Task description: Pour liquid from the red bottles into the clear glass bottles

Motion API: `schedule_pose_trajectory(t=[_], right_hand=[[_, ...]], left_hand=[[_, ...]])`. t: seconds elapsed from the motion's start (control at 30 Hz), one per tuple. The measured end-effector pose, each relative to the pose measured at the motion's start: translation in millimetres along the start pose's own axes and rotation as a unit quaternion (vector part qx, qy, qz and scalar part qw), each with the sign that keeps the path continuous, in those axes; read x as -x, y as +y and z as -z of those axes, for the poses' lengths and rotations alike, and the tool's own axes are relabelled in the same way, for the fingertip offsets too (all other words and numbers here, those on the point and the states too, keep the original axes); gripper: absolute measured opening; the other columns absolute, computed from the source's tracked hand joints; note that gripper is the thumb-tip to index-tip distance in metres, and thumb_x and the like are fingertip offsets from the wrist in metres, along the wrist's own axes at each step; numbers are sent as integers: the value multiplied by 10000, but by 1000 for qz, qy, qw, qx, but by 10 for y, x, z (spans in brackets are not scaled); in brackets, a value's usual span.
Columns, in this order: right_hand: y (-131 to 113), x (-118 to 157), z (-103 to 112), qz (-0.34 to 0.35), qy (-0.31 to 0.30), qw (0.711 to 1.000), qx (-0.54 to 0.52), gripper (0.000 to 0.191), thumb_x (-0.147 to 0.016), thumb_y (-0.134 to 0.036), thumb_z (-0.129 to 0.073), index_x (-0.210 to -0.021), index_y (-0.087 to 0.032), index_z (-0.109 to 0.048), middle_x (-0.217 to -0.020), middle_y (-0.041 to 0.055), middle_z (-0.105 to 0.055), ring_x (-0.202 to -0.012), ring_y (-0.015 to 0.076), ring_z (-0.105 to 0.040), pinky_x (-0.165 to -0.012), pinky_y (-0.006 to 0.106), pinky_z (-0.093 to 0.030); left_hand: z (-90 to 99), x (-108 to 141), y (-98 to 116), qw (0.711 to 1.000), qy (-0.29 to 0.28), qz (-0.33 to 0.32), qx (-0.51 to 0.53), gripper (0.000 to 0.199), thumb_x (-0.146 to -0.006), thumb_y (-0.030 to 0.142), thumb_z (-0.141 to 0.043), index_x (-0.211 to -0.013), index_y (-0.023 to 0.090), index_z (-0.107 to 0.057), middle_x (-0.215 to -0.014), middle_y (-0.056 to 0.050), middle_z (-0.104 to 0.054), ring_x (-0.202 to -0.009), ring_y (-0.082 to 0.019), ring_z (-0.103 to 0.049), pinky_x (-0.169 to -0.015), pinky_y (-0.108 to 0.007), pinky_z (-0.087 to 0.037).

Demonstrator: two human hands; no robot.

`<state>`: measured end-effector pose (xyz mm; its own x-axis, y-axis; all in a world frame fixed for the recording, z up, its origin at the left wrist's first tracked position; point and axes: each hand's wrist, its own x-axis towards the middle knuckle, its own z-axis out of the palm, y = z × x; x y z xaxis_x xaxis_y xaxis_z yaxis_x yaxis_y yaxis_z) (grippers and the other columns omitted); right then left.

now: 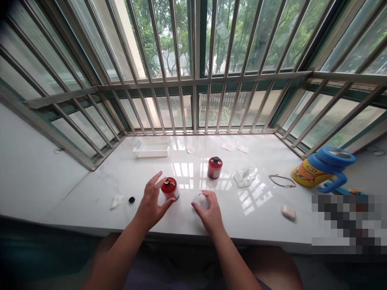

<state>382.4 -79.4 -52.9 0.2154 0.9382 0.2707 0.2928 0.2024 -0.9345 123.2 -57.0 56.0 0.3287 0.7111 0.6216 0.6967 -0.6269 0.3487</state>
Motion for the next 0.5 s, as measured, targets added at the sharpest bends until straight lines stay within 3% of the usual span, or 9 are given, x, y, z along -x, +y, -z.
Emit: schedule_pose_trajectory(t=[0.07,0.13,0.2,0.27,0.37,0.5], right_hand=[[7,-2,1,15,-6,1000,1,436,-855,-493,-844,-1208,-294,-680,-1306,87,-664,-1273,326,-637,-1134,528,-502],[24,5,-6,-14,3,1000,-19,548,-833,-496,-870,-1286,-304,-629,-1341,88,-658,-1254,325,-654,-1103,531,-530],[43,13,-16,-38,11,998,-38,571,-813,-502,-891,-1263,-302,-599,-1350,87,-662,-1211,321,-677,-1058,526,-561],[54,16,-22,-21,4,999,-35,486,-829,-495,-879,-1197,-291,-634,-1327,88,-667,-1218,319,-671,-1084,524,-545],[52,15,-29,0,3,1000,-27,483,-846,-477,-863,-1240,-288,-658,-1321,91,-662,-1268,317,-639,-1133,518,-510],[32,10,-32,-33,20,998,-56,554,-804,-473,-893,-1240,-283,-609,-1302,81,-678,-1190,305,-678,-1051,498,-566]], left_hand=[[-35,6,141,999,8,-39,38,616,-984,348,-756,-1523,235,-480,-1577,-207,-523,-1510,-375,-486,-1204,-589,-494],[-93,10,285,995,1,-60,77,534,-978,302,-752,-1461,223,-540,-1498,-196,-589,-1441,-354,-557,-1170,-554,-535],[-174,16,420,993,-10,-58,107,437,-977,263,-739,-1389,218,-600,-1435,-181,-637,-1369,-331,-615,-1139,-528,-564],[-272,21,529,991,-20,-38,124,361,-975,233,-727,-1327,220,-646,-1396,-167,-668,-1322,-318,-648,-1115,-515,-582],[-434,23,623,989,-42,8,142,425,-948,229,-755,-1360,232,-650,-1415,-165,-669,-1339,-332,-645,-1127,-542,-576],[-638,3,620,977,-83,71,182,593,-879,235,-826,-1436,256,-624,-1466,-172,-641,-1396,-363,-609,-1173,-602,-539]])
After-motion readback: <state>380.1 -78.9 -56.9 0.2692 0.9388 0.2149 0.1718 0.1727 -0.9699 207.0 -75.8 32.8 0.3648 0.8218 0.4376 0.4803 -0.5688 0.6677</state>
